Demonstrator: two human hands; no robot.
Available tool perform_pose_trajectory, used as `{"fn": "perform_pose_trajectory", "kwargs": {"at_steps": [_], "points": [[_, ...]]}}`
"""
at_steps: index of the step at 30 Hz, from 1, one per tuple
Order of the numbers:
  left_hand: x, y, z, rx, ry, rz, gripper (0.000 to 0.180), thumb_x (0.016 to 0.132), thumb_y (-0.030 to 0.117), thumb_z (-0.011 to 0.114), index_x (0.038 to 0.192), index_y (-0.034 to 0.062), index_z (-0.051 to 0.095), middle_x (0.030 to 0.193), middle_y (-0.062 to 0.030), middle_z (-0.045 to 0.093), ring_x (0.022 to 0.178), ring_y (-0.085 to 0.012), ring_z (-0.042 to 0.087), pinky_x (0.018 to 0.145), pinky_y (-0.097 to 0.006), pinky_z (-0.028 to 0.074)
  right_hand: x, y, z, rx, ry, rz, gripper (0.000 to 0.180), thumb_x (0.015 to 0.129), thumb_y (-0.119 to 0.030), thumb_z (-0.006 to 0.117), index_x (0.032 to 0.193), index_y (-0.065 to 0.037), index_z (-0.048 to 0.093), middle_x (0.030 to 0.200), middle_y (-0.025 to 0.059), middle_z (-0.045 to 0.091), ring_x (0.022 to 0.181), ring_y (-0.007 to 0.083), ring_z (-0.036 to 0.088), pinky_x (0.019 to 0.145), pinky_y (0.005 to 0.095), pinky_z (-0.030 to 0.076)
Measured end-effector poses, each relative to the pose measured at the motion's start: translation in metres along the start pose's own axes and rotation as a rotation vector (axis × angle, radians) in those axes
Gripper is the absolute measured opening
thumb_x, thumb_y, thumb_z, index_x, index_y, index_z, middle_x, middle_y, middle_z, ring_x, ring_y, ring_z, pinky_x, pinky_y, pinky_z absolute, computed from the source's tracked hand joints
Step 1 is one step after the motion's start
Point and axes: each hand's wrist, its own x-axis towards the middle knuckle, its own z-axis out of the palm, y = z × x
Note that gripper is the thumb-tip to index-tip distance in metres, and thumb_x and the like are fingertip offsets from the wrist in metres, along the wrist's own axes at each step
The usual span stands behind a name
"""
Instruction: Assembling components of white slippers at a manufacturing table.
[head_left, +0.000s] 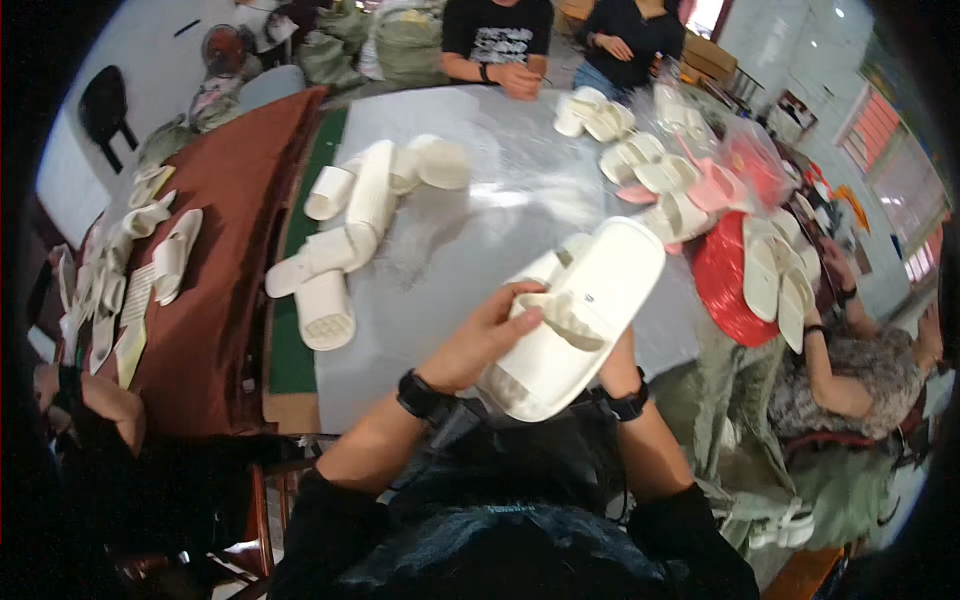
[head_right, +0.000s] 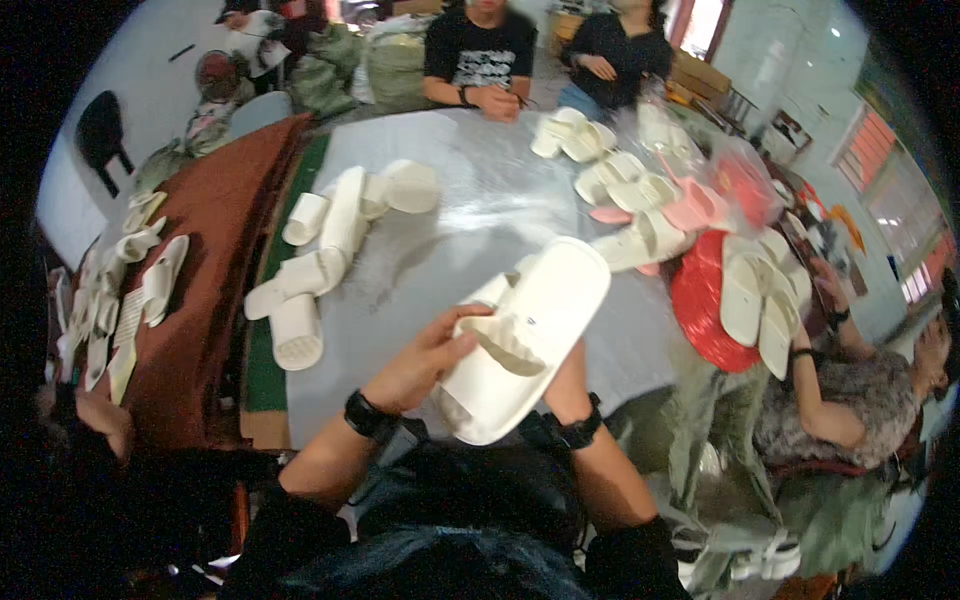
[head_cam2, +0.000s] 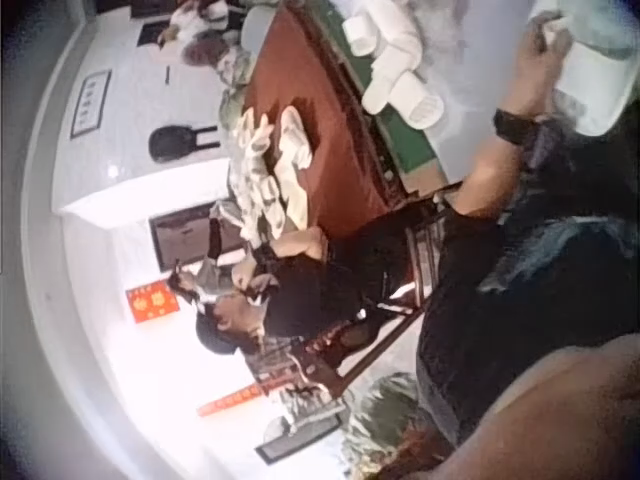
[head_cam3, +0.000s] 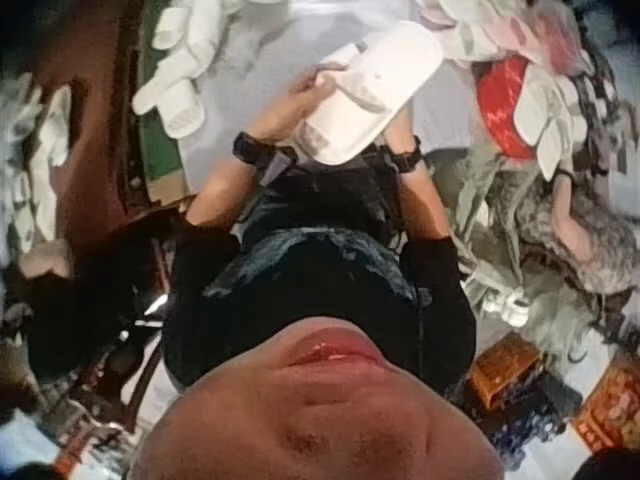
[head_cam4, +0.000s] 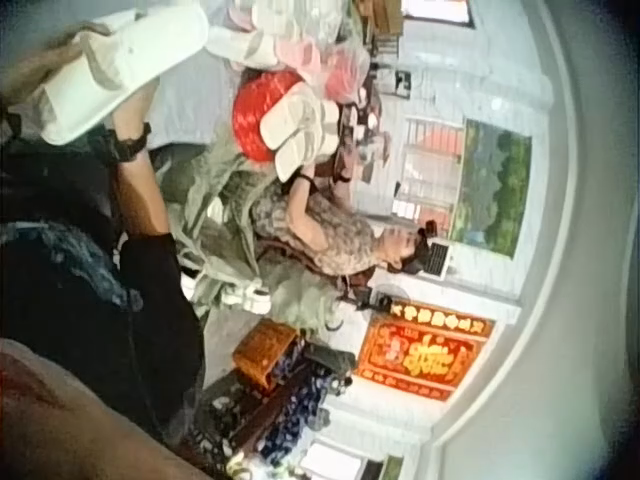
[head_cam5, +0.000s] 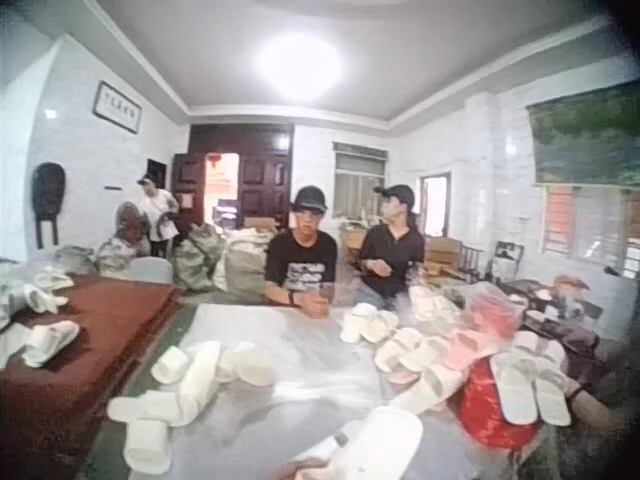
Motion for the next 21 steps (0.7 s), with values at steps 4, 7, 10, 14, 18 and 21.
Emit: {"fn": "perform_pose_trajectory", "kwargs": {"at_steps": [4,7,10,14,18,21], "points": [[-0.018,0.003,-0.005,0.446,0.342,0.182,0.054,0.092,0.027,0.057,0.138,0.0095,0.034,0.126,-0.0144,0.047,0.114,-0.0205,0.049,0.090,-0.034,0.045,0.036,-0.012,-0.003,-0.126,0.023,-0.077,0.051,0.083,-0.019,0.064,0.126,0.002,0.045,0.121,0.0192,0.056,0.110,0.0255,0.055,0.092,0.0342,0.043],[-0.027,0.001,-0.005,0.640,0.455,0.266,0.062,0.089,0.035,0.061,0.138,0.0076,0.034,0.129,-0.0190,0.046,0.118,-0.0269,0.047,0.095,-0.037,0.043,0.054,-0.044,0.007,-0.128,0.228,-0.329,0.075,0.081,-0.010,0.063,0.143,0.000,0.022,0.130,0.0170,0.050,0.116,0.0231,0.051,0.097,0.0332,0.040],[-0.033,-0.001,0.002,0.686,0.456,0.372,0.067,0.087,0.039,0.063,0.137,0.0041,0.036,0.127,-0.0214,0.047,0.117,-0.0307,0.048,0.097,-0.039,0.040,0.049,-0.097,0.012,0.352,0.176,-0.025,0.073,0.082,-0.004,0.058,0.144,-0.001,0.020,0.134,0.0184,0.045,0.118,0.0237,0.049,0.097,0.0335,0.040],[-0.033,-0.025,-0.014,0.818,0.633,0.302,0.075,0.081,0.044,0.068,0.136,0.0020,0.037,0.128,-0.0227,0.048,0.116,-0.0359,0.048,0.101,-0.043,0.036,0.044,-0.096,0.028,0.138,0.208,-0.118,0.072,0.082,0.000,0.055,0.145,-0.001,0.021,0.138,0.0196,0.039,0.119,0.0244,0.047,0.097,0.0333,0.039],[-0.033,-0.039,-0.026,0.961,0.662,0.210,0.077,0.075,0.035,0.073,0.135,0.0018,0.037,0.131,-0.0228,0.045,0.118,-0.0375,0.046,0.104,-0.044,0.034,0.048,-0.085,0.019,0.223,0.251,-0.182,0.073,0.081,0.001,0.058,0.144,0.000,0.021,0.142,0.0198,0.034,0.123,0.0237,0.043,0.100,0.0325,0.035],[-0.027,-0.060,-0.049,1.008,0.740,0.334,0.080,0.073,0.028,0.074,0.137,0.0025,0.034,0.125,-0.0236,0.048,0.114,-0.0392,0.047,0.100,-0.045,0.035,0.058,-0.091,0.012,0.235,0.225,-0.237,0.074,0.080,0.003,0.059,0.144,0.001,0.021,0.144,0.0177,0.032,0.126,0.0238,0.039,0.102,0.0319,0.033]]}}
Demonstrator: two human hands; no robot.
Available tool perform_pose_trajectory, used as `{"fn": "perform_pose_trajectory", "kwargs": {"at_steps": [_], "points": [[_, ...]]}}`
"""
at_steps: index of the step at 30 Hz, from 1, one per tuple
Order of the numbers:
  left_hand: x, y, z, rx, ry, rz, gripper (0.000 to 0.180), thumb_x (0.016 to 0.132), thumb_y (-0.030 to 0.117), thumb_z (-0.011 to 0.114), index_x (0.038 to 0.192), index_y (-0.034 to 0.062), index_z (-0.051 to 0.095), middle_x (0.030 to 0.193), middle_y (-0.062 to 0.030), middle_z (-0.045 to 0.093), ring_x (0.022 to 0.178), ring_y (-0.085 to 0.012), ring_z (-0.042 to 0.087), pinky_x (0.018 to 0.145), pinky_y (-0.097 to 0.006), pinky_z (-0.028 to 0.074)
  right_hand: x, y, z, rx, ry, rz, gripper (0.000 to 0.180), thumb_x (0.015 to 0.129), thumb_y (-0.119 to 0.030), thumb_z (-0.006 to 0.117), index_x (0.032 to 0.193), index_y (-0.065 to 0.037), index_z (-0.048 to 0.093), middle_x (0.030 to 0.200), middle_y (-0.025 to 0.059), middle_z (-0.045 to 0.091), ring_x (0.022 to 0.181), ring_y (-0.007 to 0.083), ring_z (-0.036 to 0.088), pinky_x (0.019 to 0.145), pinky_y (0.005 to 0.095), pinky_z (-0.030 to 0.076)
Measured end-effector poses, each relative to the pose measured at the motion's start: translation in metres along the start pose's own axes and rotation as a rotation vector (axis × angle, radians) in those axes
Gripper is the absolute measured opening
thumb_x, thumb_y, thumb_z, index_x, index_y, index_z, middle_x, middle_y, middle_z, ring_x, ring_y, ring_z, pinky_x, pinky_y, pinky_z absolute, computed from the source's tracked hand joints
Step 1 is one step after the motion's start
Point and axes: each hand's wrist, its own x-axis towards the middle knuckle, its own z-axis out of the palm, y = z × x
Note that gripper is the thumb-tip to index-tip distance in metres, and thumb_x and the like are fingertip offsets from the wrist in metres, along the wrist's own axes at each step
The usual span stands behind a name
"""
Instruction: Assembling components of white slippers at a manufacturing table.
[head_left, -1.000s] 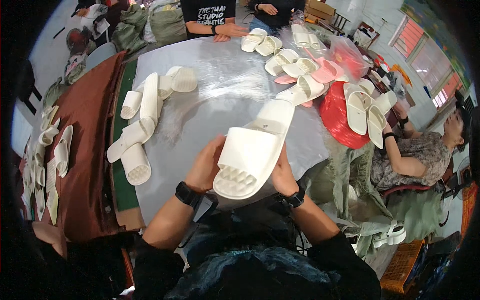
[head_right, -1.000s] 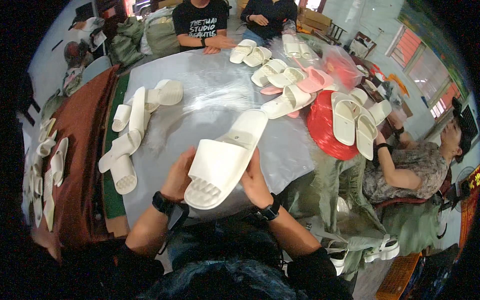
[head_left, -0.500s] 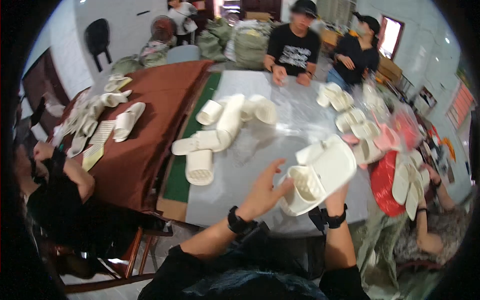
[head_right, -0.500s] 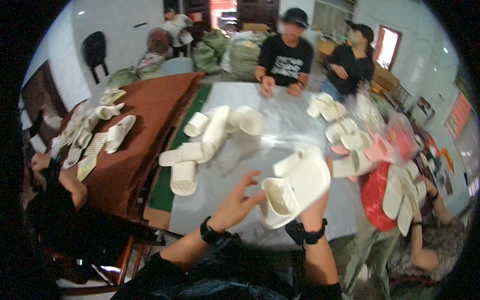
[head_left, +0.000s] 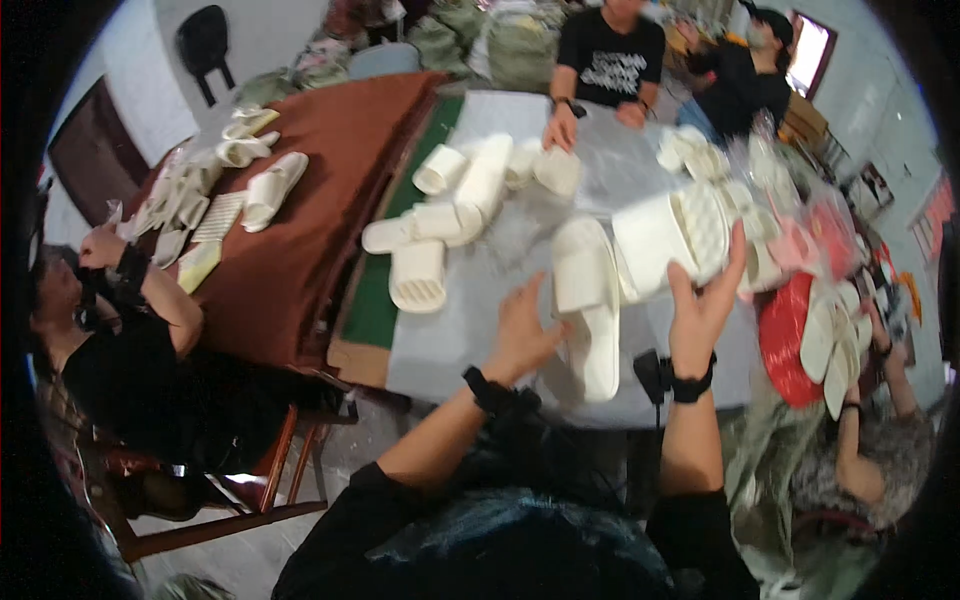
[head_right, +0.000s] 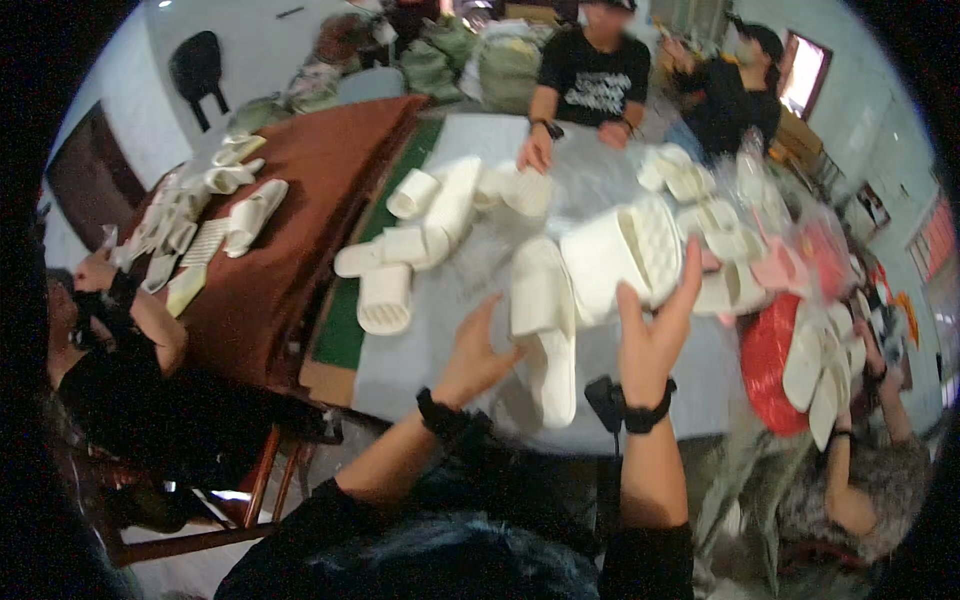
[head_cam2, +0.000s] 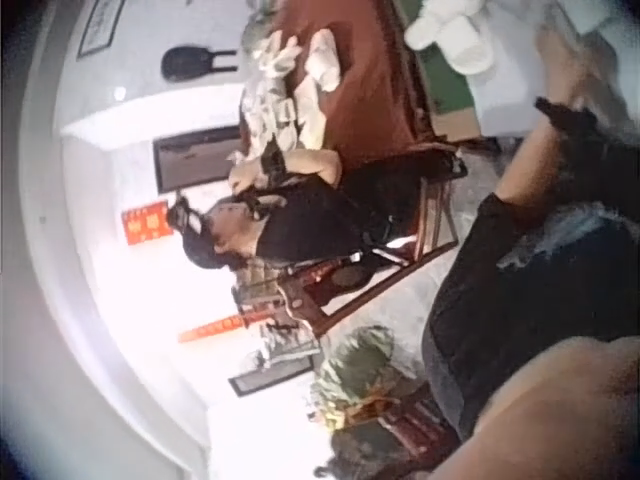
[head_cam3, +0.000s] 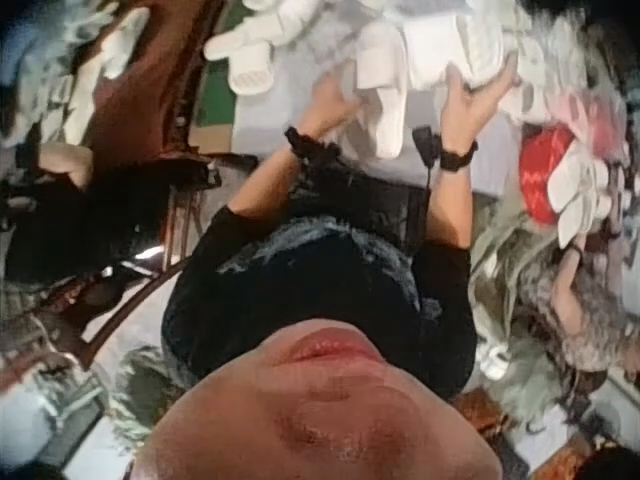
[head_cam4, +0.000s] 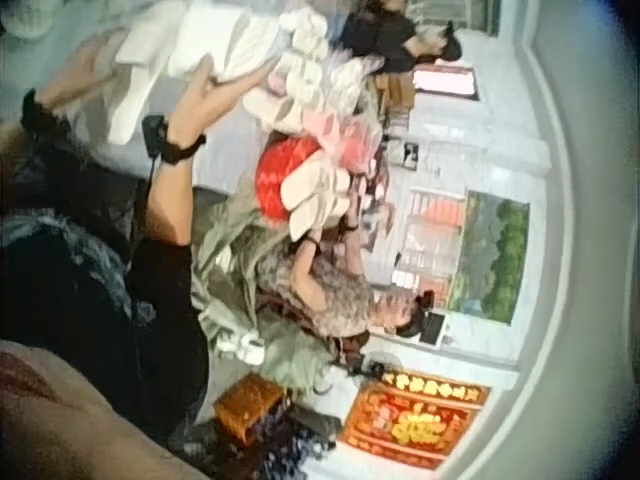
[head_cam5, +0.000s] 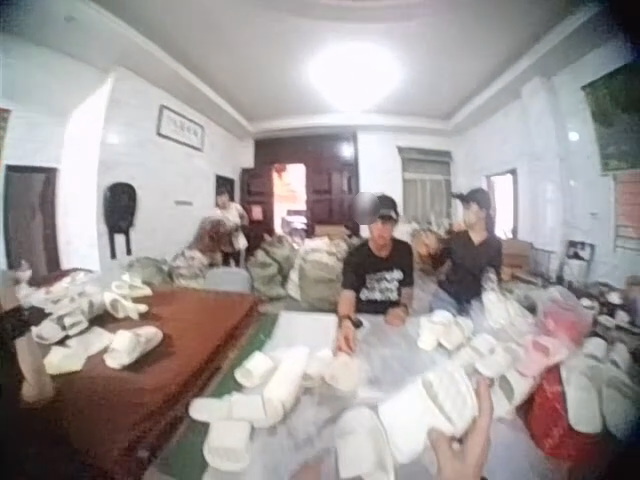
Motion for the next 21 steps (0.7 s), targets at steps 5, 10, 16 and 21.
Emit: {"fn": "perform_pose_trajectory", "kwargs": {"at_steps": [5,10,16,21], "points": [[0.016,0.013,0.005,-0.118,-0.147,-0.141,0.091,0.074,0.020,0.074,0.145,0.0045,0.020,0.135,-0.0258,0.041,0.118,-0.0393,0.047,0.097,-0.043,0.041,0.005,0.005,-0.017,0.125,-0.021,0.070,0.076,0.078,0.007,0.059,0.144,-0.001,0.022,0.144,0.0163,0.031,0.127,0.0227,0.038,0.103,0.0316,0.032],[0.018,0.028,0.024,-0.375,-0.223,-0.215,0.098,0.074,0.014,0.075,0.147,0.0067,0.011,0.136,-0.0247,0.040,0.121,-0.0355,0.046,0.093,-0.038,0.045,0.007,0.008,-0.038,-0.006,-0.010,0.044,0.076,0.077,0.009,0.058,0.144,-0.002,0.022,0.142,0.0160,0.033,0.124,0.0223,0.042,0.101,0.0315,0.036],[0.017,0.033,0.048,-1.036,-0.236,-0.365,0.103,0.073,0.003,0.072,0.149,0.0121,0.004,0.118,-0.0171,0.055,0.109,-0.0238,0.055,0.086,-0.032,0.047,0.008,-0.007,-0.048,0.163,0.012,0.196,0.079,0.074,0.009,0.059,0.144,-0.001,0.023,0.141,0.0148,0.035,0.125,0.0218,0.040,0.102,0.0314,0.034],[0.021,0.032,0.031,-0.993,-0.129,-0.314,0.086,0.076,-0.009,0.059,0.149,0.0115,0.018,0.100,-0.0091,0.064,0.088,-0.0144,0.061,0.074,-0.028,0.049,0.014,0.025,-0.079,0.002,-0.002,0.124,0.076,0.075,0.005,0.059,0.143,-0.002,0.027,0.139,0.0125,0.037,0.122,0.0201,0.043,0.099,0.0303,0.037]]}}
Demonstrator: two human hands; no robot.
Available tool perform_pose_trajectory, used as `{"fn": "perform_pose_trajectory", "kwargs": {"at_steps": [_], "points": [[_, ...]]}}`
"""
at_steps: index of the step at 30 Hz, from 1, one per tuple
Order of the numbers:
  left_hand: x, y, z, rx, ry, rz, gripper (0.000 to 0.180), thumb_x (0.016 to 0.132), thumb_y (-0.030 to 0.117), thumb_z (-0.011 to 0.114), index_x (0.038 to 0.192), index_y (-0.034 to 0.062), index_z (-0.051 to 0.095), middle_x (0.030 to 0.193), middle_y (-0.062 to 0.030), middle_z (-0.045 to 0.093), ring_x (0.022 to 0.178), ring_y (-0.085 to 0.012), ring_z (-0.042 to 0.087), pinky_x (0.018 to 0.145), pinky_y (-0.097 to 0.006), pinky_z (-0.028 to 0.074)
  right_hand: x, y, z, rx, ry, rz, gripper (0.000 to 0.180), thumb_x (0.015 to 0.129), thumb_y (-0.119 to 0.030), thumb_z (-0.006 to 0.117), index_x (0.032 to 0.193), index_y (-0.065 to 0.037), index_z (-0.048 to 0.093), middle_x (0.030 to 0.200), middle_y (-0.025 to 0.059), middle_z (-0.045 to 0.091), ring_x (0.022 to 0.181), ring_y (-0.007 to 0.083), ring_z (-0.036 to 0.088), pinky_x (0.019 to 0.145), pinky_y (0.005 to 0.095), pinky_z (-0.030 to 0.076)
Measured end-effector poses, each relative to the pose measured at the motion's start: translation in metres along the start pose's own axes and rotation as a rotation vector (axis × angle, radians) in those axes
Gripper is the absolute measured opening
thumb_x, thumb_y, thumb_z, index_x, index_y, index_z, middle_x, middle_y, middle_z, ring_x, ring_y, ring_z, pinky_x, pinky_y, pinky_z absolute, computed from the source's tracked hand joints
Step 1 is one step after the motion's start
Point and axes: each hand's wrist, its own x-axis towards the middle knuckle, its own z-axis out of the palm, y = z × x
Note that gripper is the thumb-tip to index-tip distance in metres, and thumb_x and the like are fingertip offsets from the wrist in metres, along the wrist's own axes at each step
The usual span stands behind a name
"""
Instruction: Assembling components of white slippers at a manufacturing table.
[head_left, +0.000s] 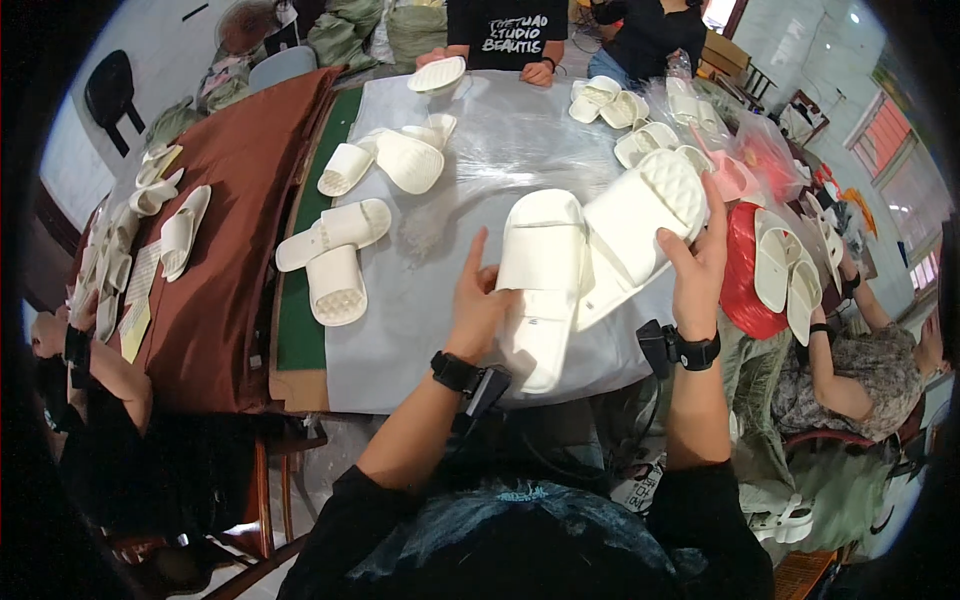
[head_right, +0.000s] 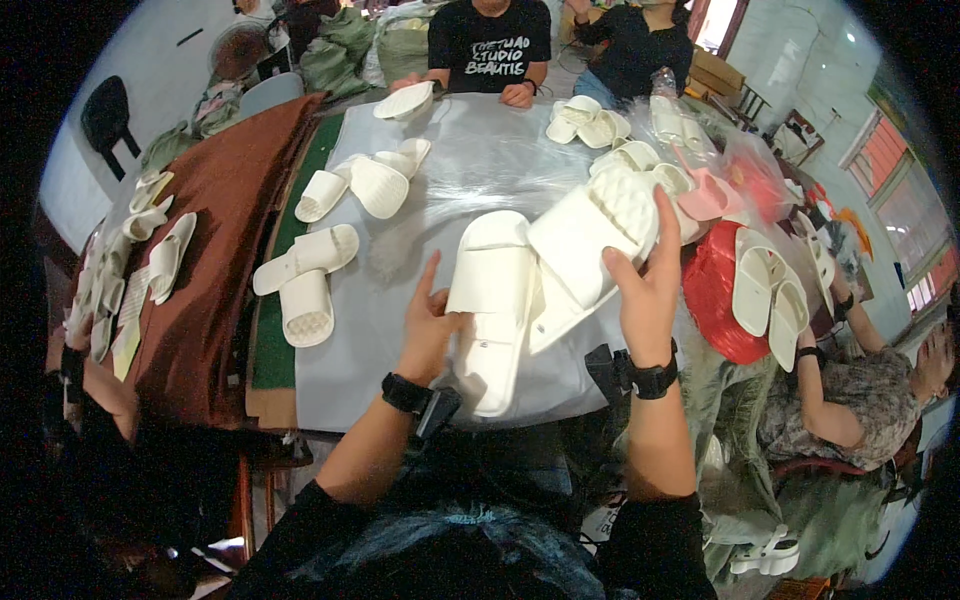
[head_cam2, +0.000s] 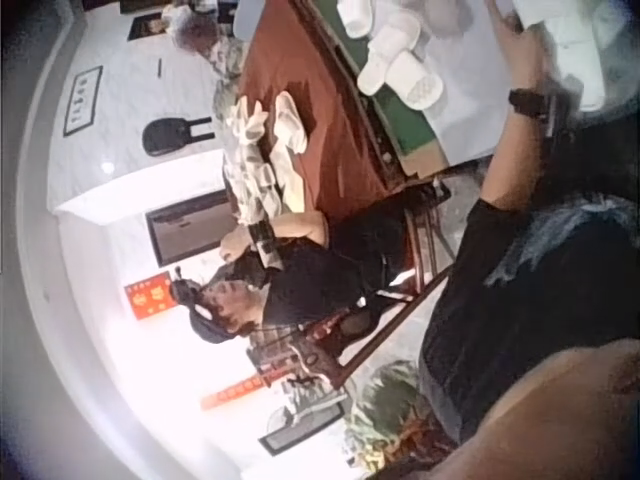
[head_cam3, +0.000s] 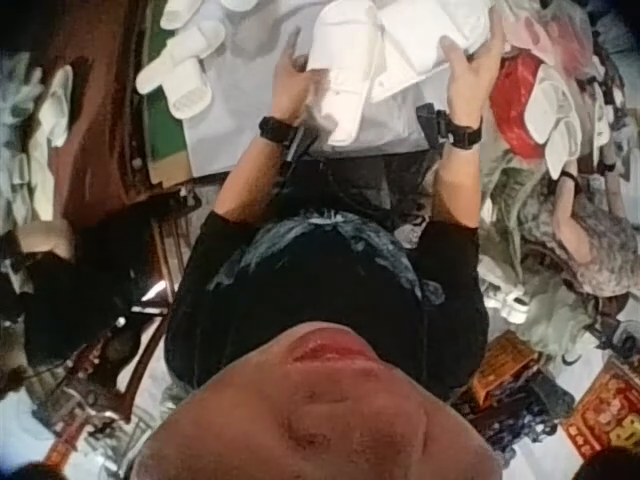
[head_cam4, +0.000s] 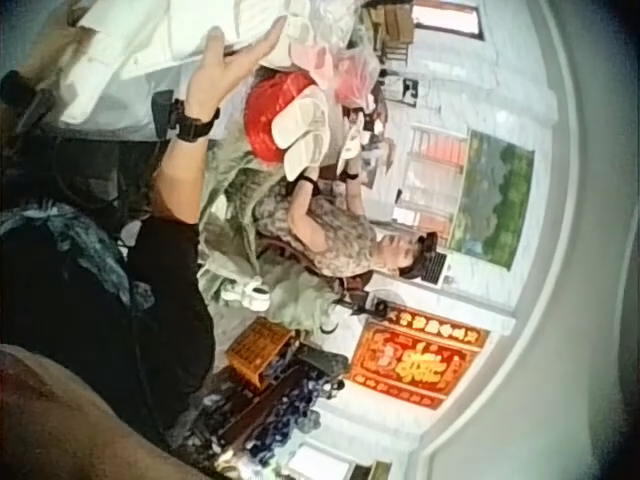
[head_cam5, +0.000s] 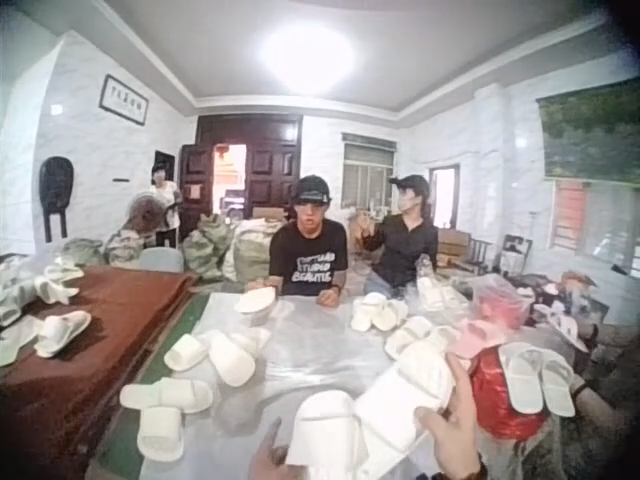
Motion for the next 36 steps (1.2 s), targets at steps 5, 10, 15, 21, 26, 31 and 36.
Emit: {"fn": "perform_pose_trajectory", "kwargs": {"at_steps": [5,10,15,21,26,31,36], "points": [[-0.003,0.024,-0.006,0.268,0.145,0.024,0.077,0.077,-0.010,0.057,0.146,0.0105,0.027,0.092,-0.0089,0.064,0.084,-0.0144,0.061,0.077,-0.027,0.048,0.003,0.021,-0.002,0.095,-0.202,0.302,0.070,0.075,-0.001,0.057,0.141,-0.004,0.033,0.129,0.0083,0.049,0.107,0.0154,0.053,0.092,0.0265,0.042],[-0.009,0.003,-0.035,0.347,0.200,0.098,0.072,0.083,-0.003,0.057,0.147,0.0094,0.025,0.090,-0.0070,0.067,0.079,-0.0115,0.061,0.072,-0.024,0.048,-0.007,0.085,0.005,0.350,-0.333,0.731,0.068,0.076,0.000,0.056,0.140,-0.006,0.036,0.122,0.0061,0.055,0.100,0.0150,0.056,0.087,0.0250,0.044],[-0.023,-0.010,-0.049,0.515,0.189,0.074,0.071,0.081,-0.005,0.055,0.146,0.0109,0.029,0.097,-0.0103,0.063,0.083,-0.0144,0.059,0.076,-0.026,0.047,-0.033,0.143,0.026,0.025,-0.602,0.678,0.056,0.083,-0.015,0.060,0.136,-0.005,0.044,0.120,0.0096,0.056,0.100,0.0150,0.056,0.085,0.0273,0.046],[-0.036,-0.006,-0.042,1.183,0.209,0.268,0.068,0.072,0.000,0.061,0.136,0.0119,0.043,0.114,-0.0196,0.050,0.108,-0.0364,0.045,0.094,-0.044,0.038,-0.039,0.141,0.022,-0.328,-0.683,0.369,0.056,0.082,-0.023,0.068,0.132,-0.008,0.048,0.126,0.0202,0.050,0.111,0.0284,0.049,0.093,0.0371,0.041],[-0.029,0.016,-0.027,1.354,0.004,0.479,0.063,0.071,0.004,0.065,0.130,0.0160,0.050,0.117,-0.0178,0.047,0.112,-0.0387,0.041,0.093,-0.052,0.037,-0.037,0.116,0.019,-0.323,-0.754,0.287,0.068,0.073,-0.025,0.076,0.133,-0.009,0.047,0.129,0.0216,0.048,0.118,0.0346,0.043,0.098,0.0397,0.037],[0.007,0.015,-0.017,1.506,-0.369,0.611,0.063,0.069,0.015,0.072,0.128,0.0235,0.052,0.116,-0.0160,0.047,0.115,-0.0385,0.043,0.087,-0.050,0.041,-0.031,0.120,0.031,-0.223,-0.882,0.210,0.082,0.064,-0.016,0.080,0.137,-0.007,0.042,0.135,0.0188,0.045,0.126,0.0327,0.040,0.105,0.0394,0.031],[0.016,0.023,-0.017,1.624,-0.183,0.336,0.040,0.068,0.027,0.077,0.100,0.0091,0.059,0.090,-0.0147,0.059,0.092,-0.0361,0.054,0.072,-0.042,0.050,-0.033,0.109,0.036,-0.368,-0.807,0.165,0.083,0.063,-0.014,0.079,0.137,-0.007,0.041,0.129,0.0190,0.050,0.118,0.0348,0.042,0.102,0.0400,0.033]]}}
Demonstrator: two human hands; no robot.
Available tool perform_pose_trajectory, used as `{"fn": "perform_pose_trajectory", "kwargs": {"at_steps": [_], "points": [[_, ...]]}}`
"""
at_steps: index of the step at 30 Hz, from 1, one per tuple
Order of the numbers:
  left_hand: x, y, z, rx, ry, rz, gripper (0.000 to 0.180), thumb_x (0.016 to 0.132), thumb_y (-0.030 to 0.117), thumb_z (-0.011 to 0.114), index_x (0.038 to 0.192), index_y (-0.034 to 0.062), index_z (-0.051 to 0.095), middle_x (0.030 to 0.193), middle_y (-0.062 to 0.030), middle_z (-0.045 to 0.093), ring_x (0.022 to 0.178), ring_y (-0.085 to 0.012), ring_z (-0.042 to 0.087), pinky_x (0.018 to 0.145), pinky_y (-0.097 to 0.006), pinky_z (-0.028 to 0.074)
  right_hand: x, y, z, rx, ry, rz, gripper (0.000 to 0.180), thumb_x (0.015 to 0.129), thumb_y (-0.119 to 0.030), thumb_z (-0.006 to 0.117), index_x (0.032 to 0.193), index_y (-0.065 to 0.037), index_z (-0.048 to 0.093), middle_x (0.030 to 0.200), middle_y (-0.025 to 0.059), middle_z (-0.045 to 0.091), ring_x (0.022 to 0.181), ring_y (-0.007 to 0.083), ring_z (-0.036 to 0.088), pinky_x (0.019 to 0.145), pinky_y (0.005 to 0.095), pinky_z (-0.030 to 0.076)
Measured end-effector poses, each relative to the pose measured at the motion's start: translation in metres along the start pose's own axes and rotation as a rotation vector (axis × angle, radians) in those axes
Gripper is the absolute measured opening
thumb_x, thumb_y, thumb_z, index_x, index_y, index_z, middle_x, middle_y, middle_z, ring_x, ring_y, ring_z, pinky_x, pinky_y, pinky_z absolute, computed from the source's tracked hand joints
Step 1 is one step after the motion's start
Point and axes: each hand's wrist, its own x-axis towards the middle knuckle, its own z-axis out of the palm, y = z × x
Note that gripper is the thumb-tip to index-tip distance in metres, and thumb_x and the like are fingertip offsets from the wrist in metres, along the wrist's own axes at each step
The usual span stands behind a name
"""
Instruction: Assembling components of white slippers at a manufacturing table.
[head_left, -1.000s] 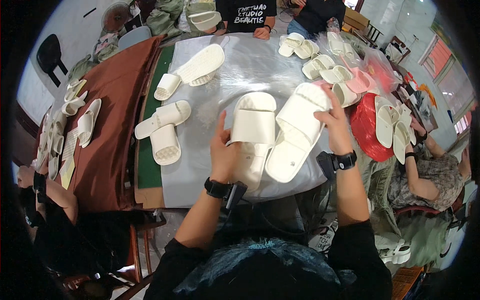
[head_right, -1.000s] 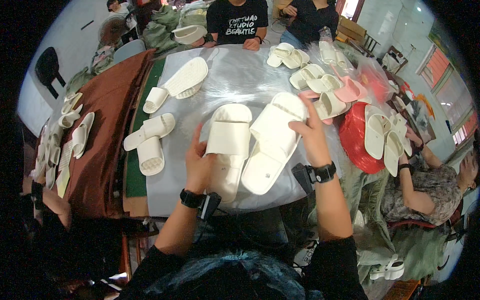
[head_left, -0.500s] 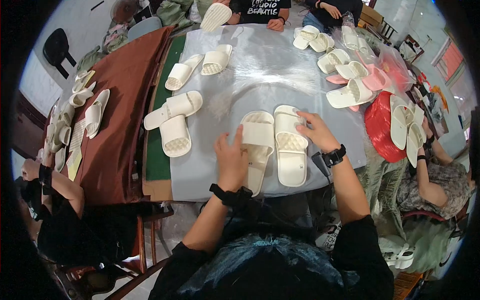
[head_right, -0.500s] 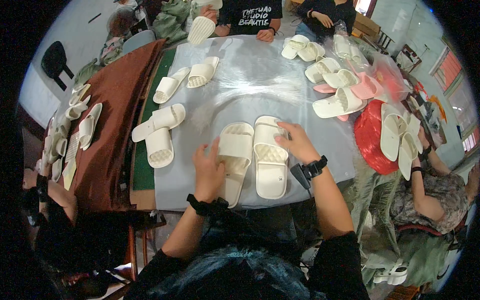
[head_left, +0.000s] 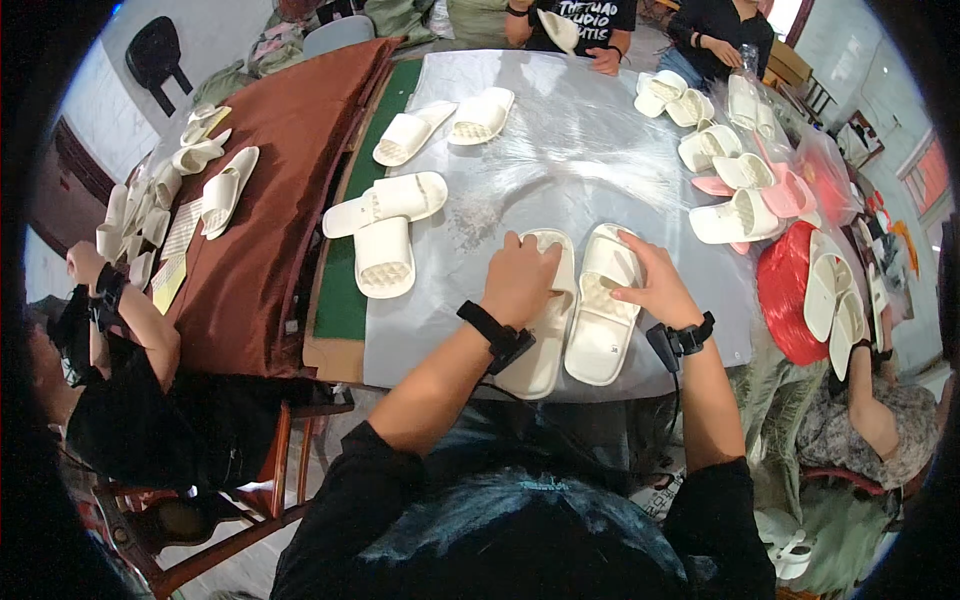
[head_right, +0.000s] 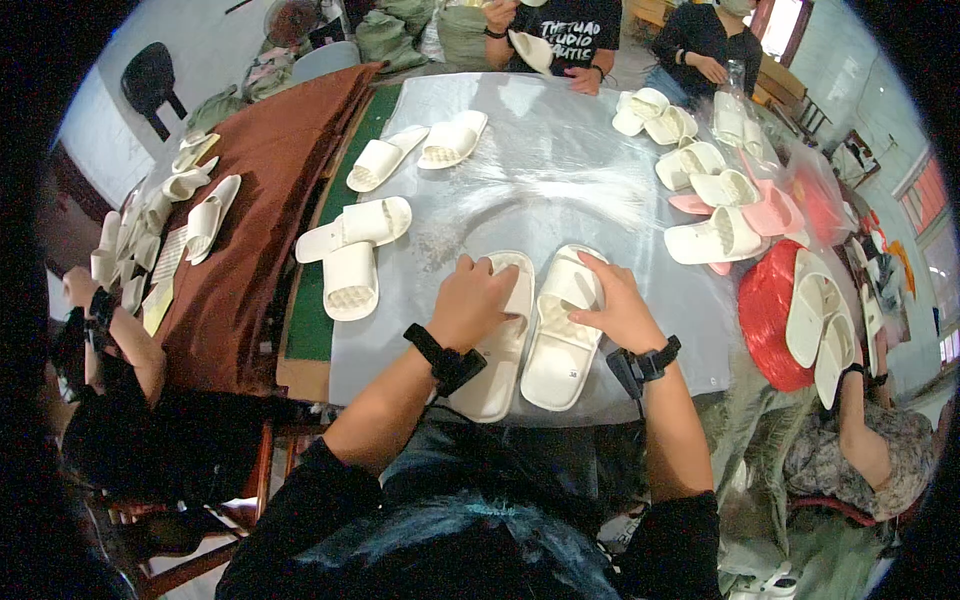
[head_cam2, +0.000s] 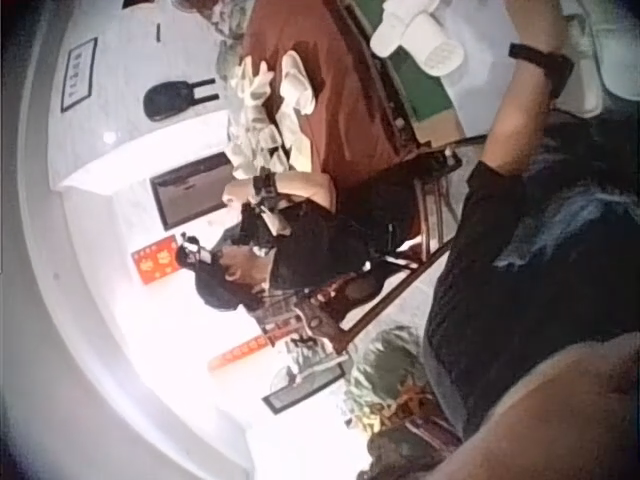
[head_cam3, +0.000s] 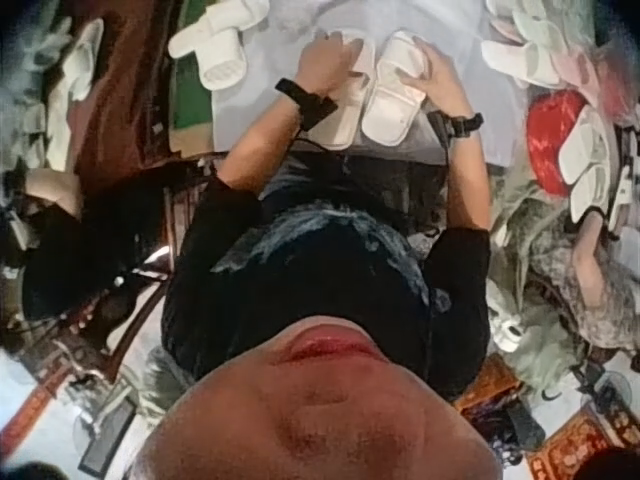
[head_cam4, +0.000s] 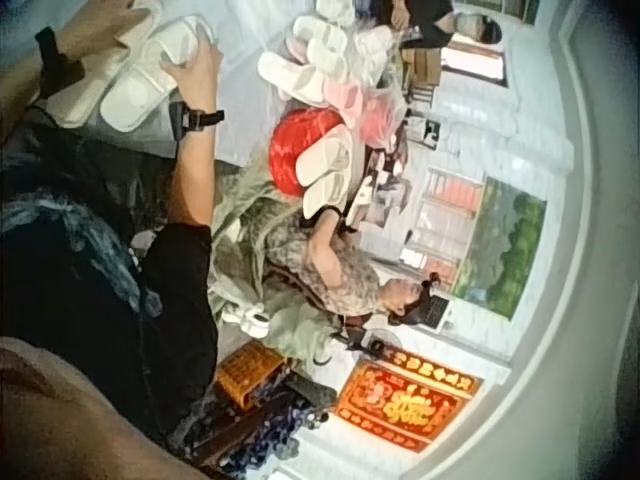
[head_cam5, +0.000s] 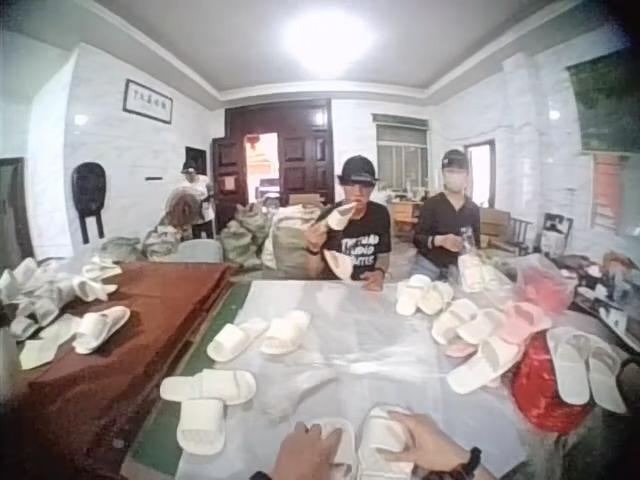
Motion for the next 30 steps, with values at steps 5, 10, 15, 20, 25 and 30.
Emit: {"fn": "perform_pose_trajectory", "kwargs": {"at_steps": [5,10,15,20,25,30], "points": [[0.003,0.005,-0.002,-0.092,0.074,-0.181,0.049,0.064,0.029,0.080,0.103,0.0086,0.059,0.093,-0.0181,0.059,0.093,-0.0384,0.053,0.073,-0.046,0.050,0.016,-0.008,-0.004,-0.026,0.033,-0.043,0.078,0.066,-0.011,0.074,0.137,-0.008,0.041,0.123,0.0196,0.053,0.110,0.0363,0.045,0.099,0.0407,0.034],[0.008,-0.006,0.008,-0.076,0.109,-0.135,0.056,0.062,0.030,0.080,0.109,0.0087,0.058,0.094,-0.0201,0.059,0.096,-0.0400,0.052,0.076,-0.045,0.048,0.037,-0.005,-0.008,0.025,-0.085,-0.033,0.075,0.068,-0.006,0.069,0.137,-0.009,0.042,0.128,0.0155,0.050,0.117,0.0320,0.044,0.099,0.0371,0.036],[0.009,-0.006,0.007,-0.121,0.027,-0.041,0.071,0.060,0.031,0.082,0.124,0.0146,0.055,0.112,-0.0226,0.052,0.105,-0.0394,0.046,0.088,-0.046,0.043,0.038,0.012,-0.002,0.192,-0.154,-0.030,0.065,0.071,0.000,0.065,0.133,-0.008,0.046,0.132,0.0178,0.047,0.124,0.0304,0.042,0.104,0.0355,0.034],[0.022,-0.017,0.013,-0.199,0.070,0.136,0.075,0.061,0.038,0.081,0.128,0.0166,0.054,0.119,-0.0230,0.048,0.111,-0.0395,0.044,0.090,-0.048,0.041,0.037,0.001,-0.002,0.179,-0.172,-0.064,0.063,0.073,-0.002,0.066,0.133,-0.008,0.046,0.134,0.0174,0.045,0.127,0.0305,0.040,0.105,0.0350,0.033],[0.034,-0.006,0.037,-0.200,-0.138,0.118,0.070,0.075,0.045,0.070,0.135,0.0190,0.045,0.119,-0.0181,0.052,0.113,-0.0368,0.047,0.090,-0.051,0.039,0.035,0.018,-0.007,0.172,-0.199,-0.065,0.058,0.078,-0.015,0.071,0.131,-0.007,0.049,0.135,0.0177,0.046,0.128,0.0306,0.039,0.105,0.0355,0.033],[0.033,-0.005,0.037,-0.205,-0.093,0.115,0.065,0.080,0.043,0.065,0.137,0.0202,0.043,0.118,-0.0150,0.054,0.110,-0.0340,0.050,0.091,-0.048,0.035,0.073,0.025,-0.033,0.082,0.140,0.083,0.032,0.079,-0.014,0.069,0.110,-0.006,0.065,0.107,0.0104,0.066,0.095,0.0226,0.062,0.084,0.0364,0.047]]}}
